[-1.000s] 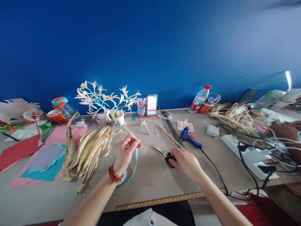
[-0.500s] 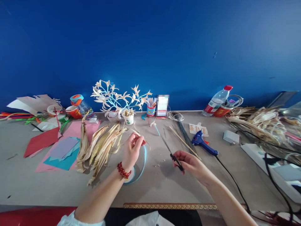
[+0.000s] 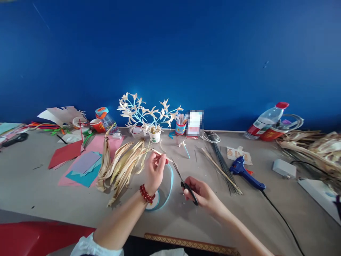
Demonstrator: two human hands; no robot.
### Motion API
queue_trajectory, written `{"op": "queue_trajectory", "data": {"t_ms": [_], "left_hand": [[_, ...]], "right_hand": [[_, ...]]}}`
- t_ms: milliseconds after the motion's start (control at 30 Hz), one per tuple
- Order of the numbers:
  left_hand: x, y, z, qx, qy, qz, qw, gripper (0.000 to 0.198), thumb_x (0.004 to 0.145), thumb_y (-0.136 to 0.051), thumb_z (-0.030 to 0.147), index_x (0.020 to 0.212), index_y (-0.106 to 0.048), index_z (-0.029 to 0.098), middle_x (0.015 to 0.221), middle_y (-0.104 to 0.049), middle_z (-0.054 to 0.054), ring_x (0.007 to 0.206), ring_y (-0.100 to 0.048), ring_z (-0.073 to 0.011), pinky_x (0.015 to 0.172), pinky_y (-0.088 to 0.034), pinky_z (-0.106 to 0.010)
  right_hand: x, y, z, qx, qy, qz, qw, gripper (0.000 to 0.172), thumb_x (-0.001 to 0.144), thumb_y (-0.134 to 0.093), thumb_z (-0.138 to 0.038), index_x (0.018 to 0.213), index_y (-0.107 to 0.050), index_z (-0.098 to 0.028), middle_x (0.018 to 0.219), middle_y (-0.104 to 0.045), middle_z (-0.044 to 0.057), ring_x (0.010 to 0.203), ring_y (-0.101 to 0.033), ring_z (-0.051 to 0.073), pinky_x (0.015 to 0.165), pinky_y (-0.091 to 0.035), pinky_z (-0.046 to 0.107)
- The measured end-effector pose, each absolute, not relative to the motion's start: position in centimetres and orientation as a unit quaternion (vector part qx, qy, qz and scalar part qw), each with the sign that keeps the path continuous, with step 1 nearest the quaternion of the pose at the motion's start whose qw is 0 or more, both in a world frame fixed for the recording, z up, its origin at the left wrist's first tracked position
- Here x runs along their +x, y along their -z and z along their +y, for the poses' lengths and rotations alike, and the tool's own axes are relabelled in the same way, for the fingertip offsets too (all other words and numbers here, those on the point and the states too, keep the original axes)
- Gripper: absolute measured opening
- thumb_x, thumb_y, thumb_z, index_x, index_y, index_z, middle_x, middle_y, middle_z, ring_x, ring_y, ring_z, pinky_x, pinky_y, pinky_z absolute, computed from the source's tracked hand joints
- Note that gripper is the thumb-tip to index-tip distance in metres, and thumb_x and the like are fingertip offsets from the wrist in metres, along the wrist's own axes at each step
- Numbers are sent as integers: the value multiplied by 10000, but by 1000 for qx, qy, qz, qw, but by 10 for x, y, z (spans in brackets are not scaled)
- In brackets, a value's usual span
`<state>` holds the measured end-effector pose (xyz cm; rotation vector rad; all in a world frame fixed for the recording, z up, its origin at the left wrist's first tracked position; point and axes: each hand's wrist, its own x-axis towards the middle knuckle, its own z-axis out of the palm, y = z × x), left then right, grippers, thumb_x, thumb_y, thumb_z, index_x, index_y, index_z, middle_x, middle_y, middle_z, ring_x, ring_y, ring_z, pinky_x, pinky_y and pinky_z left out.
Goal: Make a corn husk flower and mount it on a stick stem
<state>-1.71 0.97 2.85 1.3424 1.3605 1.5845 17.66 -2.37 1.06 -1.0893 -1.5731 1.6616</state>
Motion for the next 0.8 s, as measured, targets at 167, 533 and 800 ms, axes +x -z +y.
{"op": "queue_trajectory", "data": {"t_ms": [167,533,800], "left_hand": [[-11,-27,5,515,-598,479,383,248,936,-556,426,826,-568,204,771,-674,-21,721,-677,-158,736,-538,-292],[-4,-29,-1,529,-594,483,367,216,959,-536,402,862,-572,212,822,-661,-22,788,-673,-160,791,-528,-281],[-5,-27,-1,538,-581,481,376,207,951,-545,412,883,-580,220,817,-673,-26,789,-681,-175,784,-527,-297]], "right_hand": [[177,-16,-19,-401,-631,-589,308,544,724,-694,-692,777,-515,-181,657,-556,-10,596,-475,118,544,-344,232],[173,-11,-23,-399,-637,-576,322,570,749,-628,-746,775,-469,-199,648,-552,-12,531,-409,94,468,-312,213],[173,-6,-23,-409,-634,-569,327,542,763,-626,-723,760,-450,-210,622,-543,-20,491,-381,83,432,-288,205]]}}
